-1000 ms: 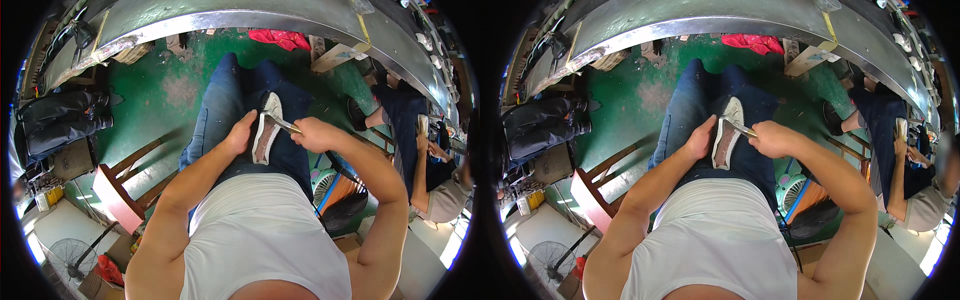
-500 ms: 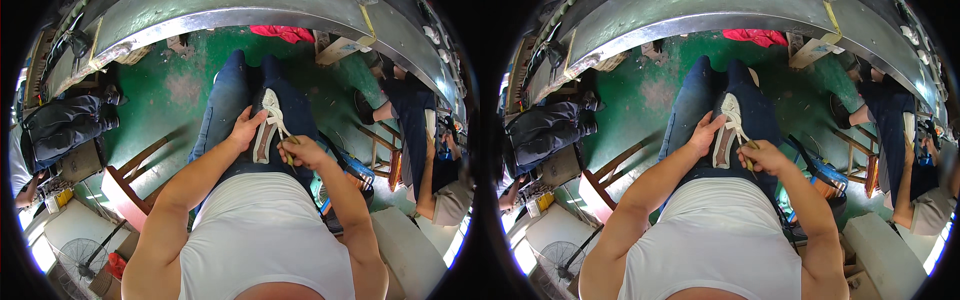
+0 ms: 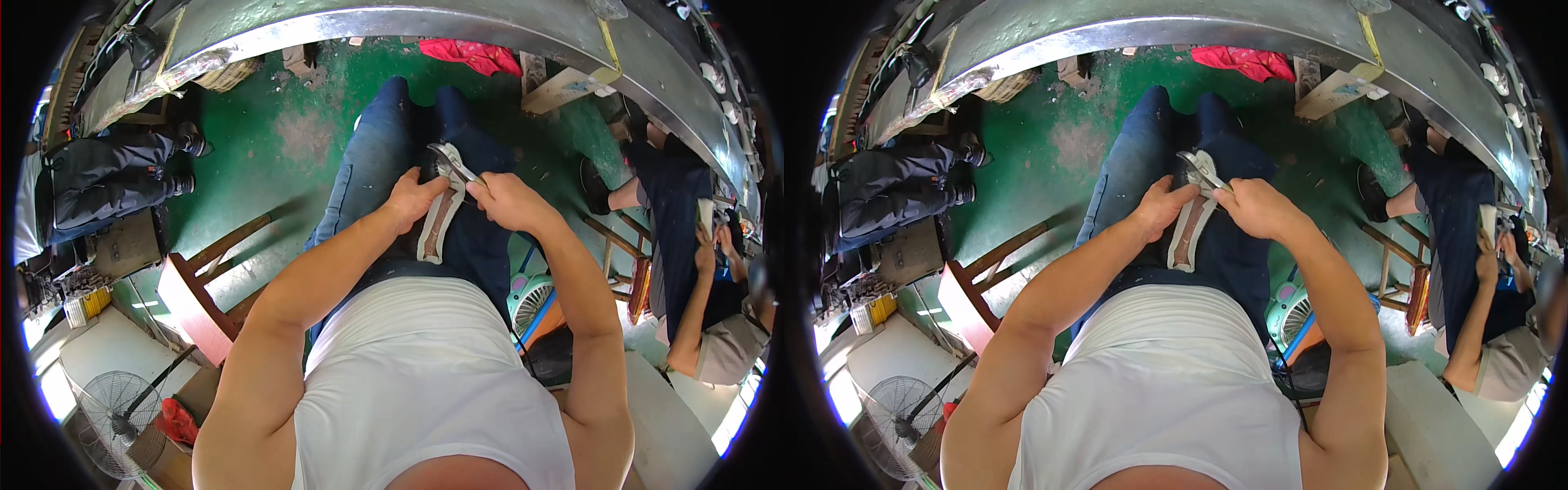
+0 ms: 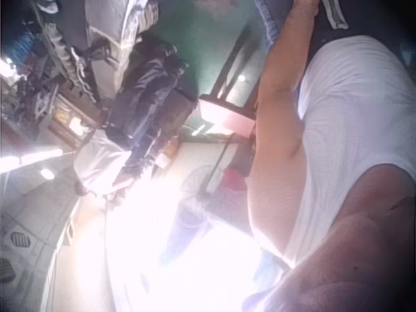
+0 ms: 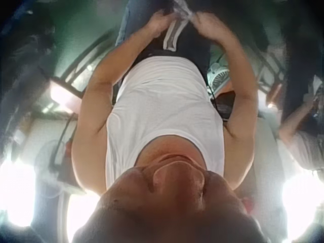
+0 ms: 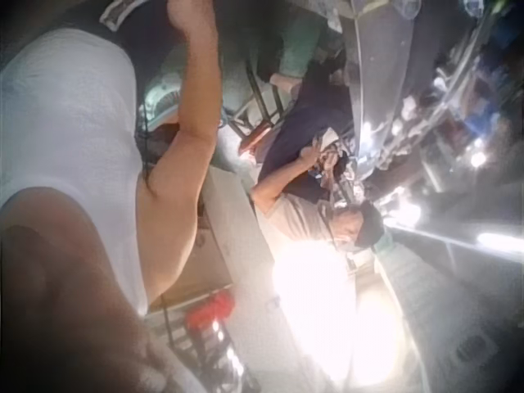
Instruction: Hand-last the uppers of shoes over a last using a pincer tool and hammer to secure them.
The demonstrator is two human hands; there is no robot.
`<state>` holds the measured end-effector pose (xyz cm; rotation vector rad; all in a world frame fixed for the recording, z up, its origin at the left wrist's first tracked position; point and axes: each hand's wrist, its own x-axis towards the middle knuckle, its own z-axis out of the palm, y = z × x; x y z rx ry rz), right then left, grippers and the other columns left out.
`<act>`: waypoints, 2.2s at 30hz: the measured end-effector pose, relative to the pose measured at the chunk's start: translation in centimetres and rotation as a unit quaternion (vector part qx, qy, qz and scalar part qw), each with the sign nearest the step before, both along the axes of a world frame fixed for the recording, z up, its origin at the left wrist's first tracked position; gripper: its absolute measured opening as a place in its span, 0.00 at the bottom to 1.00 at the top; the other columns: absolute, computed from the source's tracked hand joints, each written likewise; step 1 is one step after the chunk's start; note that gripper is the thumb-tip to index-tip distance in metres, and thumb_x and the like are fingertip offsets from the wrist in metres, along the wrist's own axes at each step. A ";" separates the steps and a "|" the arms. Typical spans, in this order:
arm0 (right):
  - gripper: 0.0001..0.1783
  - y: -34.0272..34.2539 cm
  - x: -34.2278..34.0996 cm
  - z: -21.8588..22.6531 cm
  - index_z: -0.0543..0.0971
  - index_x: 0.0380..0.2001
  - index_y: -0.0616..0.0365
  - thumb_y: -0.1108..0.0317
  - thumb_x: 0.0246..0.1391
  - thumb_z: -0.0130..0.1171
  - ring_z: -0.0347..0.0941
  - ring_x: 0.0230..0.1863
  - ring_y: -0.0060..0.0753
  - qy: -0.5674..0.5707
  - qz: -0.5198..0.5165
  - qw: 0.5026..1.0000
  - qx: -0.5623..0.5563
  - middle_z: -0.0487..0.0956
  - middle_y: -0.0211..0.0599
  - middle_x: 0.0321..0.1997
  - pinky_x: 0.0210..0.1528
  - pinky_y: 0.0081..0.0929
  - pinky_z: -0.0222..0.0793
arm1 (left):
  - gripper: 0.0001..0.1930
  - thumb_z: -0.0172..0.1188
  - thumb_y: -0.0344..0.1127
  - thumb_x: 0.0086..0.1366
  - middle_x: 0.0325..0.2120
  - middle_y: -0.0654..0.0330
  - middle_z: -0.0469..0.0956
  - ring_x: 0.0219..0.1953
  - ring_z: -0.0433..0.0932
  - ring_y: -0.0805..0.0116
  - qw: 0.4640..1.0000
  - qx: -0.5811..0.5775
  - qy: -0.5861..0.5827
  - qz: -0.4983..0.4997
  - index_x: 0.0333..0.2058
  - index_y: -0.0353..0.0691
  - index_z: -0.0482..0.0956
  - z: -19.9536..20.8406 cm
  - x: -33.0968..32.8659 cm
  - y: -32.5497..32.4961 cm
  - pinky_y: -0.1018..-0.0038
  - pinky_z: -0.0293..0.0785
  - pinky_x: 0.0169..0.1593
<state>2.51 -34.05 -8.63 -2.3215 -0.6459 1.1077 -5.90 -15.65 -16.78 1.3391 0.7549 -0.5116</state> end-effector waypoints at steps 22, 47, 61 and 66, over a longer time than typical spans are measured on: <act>0.19 -5.9 -8.1 1.2 0.77 0.44 0.62 0.55 0.63 0.53 0.77 0.41 0.62 -0.075 0.092 0.993 -0.007 0.80 0.55 0.43 0.43 0.53 0.71 | 0.46 0.71 0.44 0.56 0.56 0.44 0.70 0.58 0.71 0.56 0.991 -0.088 0.001 -0.105 0.62 0.22 0.55 0.4 0.8 1.8 0.63 0.67 0.62; 0.21 -3.7 -7.4 -0.5 0.74 0.34 0.64 0.53 0.66 0.49 0.76 0.36 0.63 -0.084 -0.002 0.996 -0.002 0.79 0.57 0.31 0.39 0.53 0.71 | 0.64 0.64 0.41 0.62 0.70 0.32 0.33 0.74 0.39 0.47 0.937 0.011 -0.120 -0.328 0.64 0.40 0.06 0.6 -6.2 2.4 0.67 0.41 0.73; 0.24 -7.9 -10.7 -3.0 0.77 0.33 0.65 0.53 0.69 0.44 0.77 0.26 0.30 0.114 -0.261 0.953 0.104 0.80 0.40 0.25 0.31 0.29 0.72 | 0.44 0.61 0.32 0.66 0.64 0.51 0.62 0.62 0.69 0.61 0.937 -0.287 -0.190 0.059 0.73 0.42 0.41 5.5 -4.4 2.5 0.64 0.66 0.64; 0.22 -7.6 -11.2 -3.0 0.77 0.35 0.62 0.52 0.67 0.49 0.80 0.29 0.41 0.007 -0.157 0.984 0.083 0.81 0.45 0.27 0.32 0.36 0.74 | 0.32 0.52 0.52 0.71 0.57 0.47 0.72 0.55 0.76 0.50 0.864 -0.398 -0.308 0.016 0.65 0.38 0.61 14.3 3.7 5.5 0.49 0.72 0.60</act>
